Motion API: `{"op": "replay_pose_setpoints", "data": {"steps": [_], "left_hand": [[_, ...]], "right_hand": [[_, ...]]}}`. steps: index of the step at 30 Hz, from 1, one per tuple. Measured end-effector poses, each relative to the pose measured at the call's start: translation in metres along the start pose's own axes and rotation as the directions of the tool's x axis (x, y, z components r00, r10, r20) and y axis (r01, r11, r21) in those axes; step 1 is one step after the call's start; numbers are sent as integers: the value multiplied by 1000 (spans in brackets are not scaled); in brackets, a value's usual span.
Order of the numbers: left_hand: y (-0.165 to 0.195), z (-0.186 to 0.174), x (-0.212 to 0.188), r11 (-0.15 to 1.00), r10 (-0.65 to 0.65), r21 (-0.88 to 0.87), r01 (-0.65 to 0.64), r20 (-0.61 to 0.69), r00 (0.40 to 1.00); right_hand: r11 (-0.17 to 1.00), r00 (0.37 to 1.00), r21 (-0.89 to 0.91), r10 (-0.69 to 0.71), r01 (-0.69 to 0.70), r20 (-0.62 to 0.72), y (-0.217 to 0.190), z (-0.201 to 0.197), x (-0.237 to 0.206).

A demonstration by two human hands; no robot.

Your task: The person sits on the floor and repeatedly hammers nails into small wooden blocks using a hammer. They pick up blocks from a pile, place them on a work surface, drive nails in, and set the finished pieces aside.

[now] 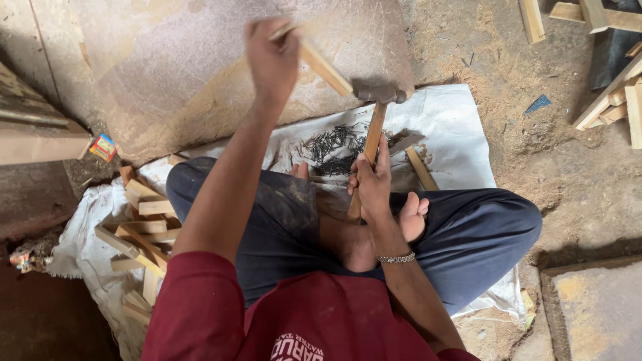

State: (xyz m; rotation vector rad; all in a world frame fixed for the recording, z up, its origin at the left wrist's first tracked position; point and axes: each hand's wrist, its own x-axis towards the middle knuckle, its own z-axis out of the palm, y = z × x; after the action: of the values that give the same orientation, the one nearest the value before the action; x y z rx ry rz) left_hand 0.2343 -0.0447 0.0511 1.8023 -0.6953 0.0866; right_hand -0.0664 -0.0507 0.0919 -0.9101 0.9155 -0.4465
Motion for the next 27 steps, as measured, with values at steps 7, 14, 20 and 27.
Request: {"op": "replay_pose_setpoints", "data": {"steps": [7,14,20,27], "left_hand": [[-13,-54,-59,801,-364,462,381,-129,922],[17,-24,-64,781,302,387,-490,453,839],[23,7,-52,822,130,452,-345,440,888],[36,0,-130,872,-37,385,-304,670,742]], "right_hand": [[999,1000,35,-8,8,19,2,-3,3],[999,1000,29,20,-20,3,4,-5,4],[1000,1000,12,23,-23,14,0,-4,3],[999,1000,28,17,-17,7,0,-2,1]]}}
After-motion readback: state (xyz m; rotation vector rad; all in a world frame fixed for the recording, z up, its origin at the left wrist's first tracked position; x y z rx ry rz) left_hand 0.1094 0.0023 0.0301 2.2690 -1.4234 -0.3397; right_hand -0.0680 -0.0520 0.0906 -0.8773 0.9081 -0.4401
